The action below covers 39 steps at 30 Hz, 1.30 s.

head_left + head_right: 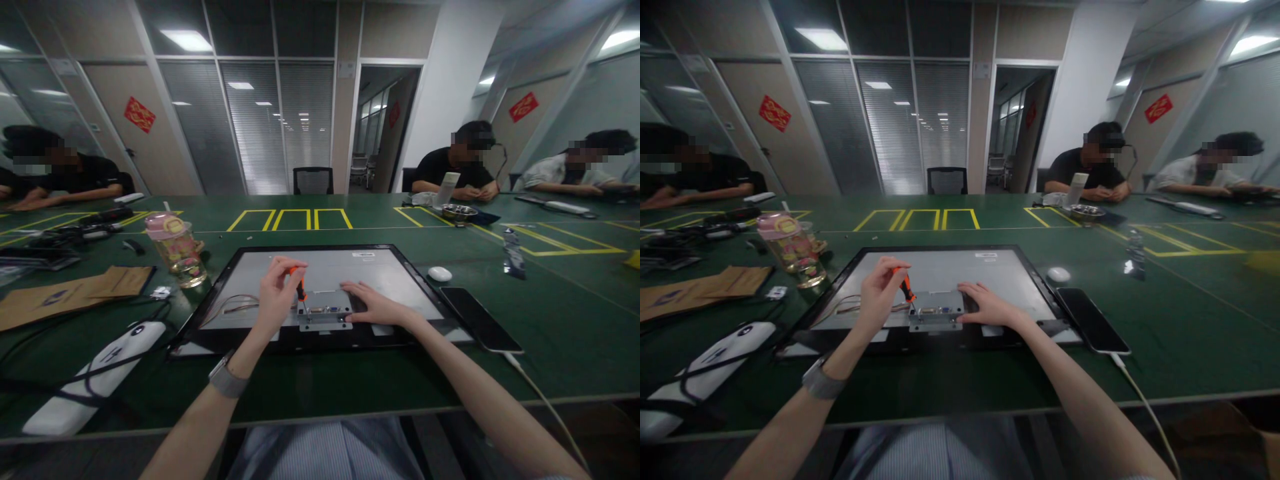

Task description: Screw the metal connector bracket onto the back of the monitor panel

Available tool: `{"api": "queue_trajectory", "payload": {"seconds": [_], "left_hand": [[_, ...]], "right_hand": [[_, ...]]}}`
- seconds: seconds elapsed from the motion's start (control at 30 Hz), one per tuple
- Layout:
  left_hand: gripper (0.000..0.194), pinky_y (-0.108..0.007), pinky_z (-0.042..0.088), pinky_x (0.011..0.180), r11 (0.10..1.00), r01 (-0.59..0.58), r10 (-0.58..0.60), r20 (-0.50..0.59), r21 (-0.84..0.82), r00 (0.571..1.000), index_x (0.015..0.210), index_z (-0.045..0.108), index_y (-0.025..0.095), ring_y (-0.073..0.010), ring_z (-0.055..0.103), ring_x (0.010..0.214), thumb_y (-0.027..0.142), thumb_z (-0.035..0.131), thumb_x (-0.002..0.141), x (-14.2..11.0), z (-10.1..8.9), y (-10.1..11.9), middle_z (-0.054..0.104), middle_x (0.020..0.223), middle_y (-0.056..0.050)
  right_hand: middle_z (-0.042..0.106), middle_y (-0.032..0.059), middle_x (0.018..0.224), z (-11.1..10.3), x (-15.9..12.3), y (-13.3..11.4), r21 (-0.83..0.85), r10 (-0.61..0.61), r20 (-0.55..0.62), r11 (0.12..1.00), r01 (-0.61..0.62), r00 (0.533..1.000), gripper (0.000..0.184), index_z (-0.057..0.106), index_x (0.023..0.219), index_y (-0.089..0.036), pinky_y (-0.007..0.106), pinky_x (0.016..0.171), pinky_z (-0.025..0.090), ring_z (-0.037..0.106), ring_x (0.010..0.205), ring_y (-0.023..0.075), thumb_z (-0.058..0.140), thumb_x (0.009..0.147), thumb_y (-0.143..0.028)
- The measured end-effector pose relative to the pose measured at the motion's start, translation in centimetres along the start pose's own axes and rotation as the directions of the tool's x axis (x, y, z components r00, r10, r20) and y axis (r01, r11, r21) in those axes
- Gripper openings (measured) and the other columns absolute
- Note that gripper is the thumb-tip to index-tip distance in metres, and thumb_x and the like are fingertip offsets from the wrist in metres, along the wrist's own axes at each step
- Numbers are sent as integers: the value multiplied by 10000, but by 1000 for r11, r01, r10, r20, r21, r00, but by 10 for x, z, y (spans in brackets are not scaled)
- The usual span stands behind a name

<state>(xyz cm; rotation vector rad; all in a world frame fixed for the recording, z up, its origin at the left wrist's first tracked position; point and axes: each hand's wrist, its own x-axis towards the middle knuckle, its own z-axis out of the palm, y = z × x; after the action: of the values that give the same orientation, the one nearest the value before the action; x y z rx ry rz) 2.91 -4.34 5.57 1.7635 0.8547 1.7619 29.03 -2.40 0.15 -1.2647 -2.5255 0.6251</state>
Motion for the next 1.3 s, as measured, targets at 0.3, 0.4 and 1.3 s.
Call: {"api": "queue_trajectory", "payload": {"seconds": [0.3,0.4,1.3], "left_hand": [[288,-337,478,893,983,113,-103,76,-147,992,1014,655,164,-186,652,910,363,458,947,-3,1,-4,699,963,-88],[282,-365,480,919,975,131,-115,94,-177,989,1045,647,170,-191,654,920,367,477,938,-3,1,-6,683,1035,-98],[312,-352,496,875,965,160,-141,100,-210,985,1106,648,174,-192,659,920,342,450,934,-3,3,-1,683,1071,-101]], "right_hand": [[305,107,1557,-3,-2,-6,3,40,23,999,-40,999,866,345,1462,-186,457,1211,92,244,1443,293,574,791,-683],[311,102,1554,-3,-2,-6,4,32,20,999,-33,999,854,354,1458,-198,457,1212,94,258,1438,291,578,789,-680],[336,110,1541,-1,0,-3,13,3,1,1000,-3,1000,849,358,1455,-201,475,1209,95,286,1428,289,596,785,-666]]}}
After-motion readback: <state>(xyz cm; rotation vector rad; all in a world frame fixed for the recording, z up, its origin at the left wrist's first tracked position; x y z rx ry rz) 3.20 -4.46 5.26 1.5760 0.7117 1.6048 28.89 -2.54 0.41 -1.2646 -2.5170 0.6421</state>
